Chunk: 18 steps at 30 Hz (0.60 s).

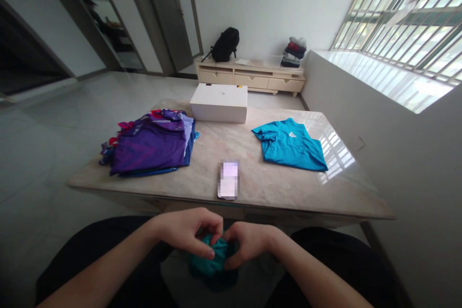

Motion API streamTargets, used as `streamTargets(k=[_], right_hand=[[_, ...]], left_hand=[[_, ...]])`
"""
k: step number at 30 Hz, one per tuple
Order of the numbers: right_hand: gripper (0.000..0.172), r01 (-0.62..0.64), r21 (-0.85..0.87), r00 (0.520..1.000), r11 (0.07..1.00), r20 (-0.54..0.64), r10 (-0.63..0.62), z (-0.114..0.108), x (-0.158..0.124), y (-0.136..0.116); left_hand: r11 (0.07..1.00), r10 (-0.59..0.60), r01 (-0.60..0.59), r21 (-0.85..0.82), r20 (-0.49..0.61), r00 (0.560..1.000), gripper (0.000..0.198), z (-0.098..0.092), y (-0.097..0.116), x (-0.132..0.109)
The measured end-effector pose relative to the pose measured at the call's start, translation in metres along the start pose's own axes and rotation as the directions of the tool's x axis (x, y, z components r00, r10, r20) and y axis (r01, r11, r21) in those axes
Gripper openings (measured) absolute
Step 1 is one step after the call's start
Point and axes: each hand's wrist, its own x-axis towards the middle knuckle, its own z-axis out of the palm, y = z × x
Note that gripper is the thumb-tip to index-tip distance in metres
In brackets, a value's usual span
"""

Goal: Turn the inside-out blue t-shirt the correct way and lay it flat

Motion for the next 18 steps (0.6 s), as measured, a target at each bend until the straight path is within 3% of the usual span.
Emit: streamTargets(k=[2, 4, 6, 10, 13, 15, 18], right_hand=[[0.036, -0.154, -0.288, 0.988, 0.945, -0.044, 0.148, 0.003, 0.001, 0.003], [0.033, -0.272, -0.516, 0.961, 0.812, -0.179, 0.209, 0.007, 0.004, 0.005], [0.028, -0.354, -0.599, 0.933, 0.718, -0.277, 0.229, 0.008, 0.005, 0.007], [0.029, -0.43, -0.584, 0.898, 0.689, -0.357, 0.258, -0.006, -0.004, 0.006], [0.024, -0.379, -0.565, 0.917, 0.733, -0.335, 0.216, -0.018, -0.011, 0.008], [0.028, -0.263, -0.512, 0.953, 0.818, -0.271, 0.136, -0.02, -0.012, 0.006], [0.042, -0.071, -0.3, 0.985, 0.951, -0.169, 0.02, -0.02, -0.015, -0.01]], left_hand=[[1.0, -0.014, 0.013, 0.022, 0.012, 1.0, 0.041, -0.002, -0.001, -0.001], [0.999, -0.025, 0.025, 0.023, 0.008, 1.0, 0.042, -0.005, -0.001, -0.002], [0.996, -0.081, 0.081, -0.025, 0.014, 0.997, 0.046, -0.009, -0.002, -0.004], [0.976, -0.2, 0.199, -0.088, 0.003, 0.98, 0.059, -0.022, -0.002, -0.014], [0.975, -0.223, 0.221, -0.028, -0.051, 0.974, 0.059, -0.028, -0.001, -0.021], [0.972, -0.231, 0.233, 0.018, -0.063, 0.971, 0.054, -0.029, -0.003, -0.021], [0.966, -0.235, 0.239, 0.098, -0.052, 0.971, 0.043, -0.027, -0.007, -0.017]])
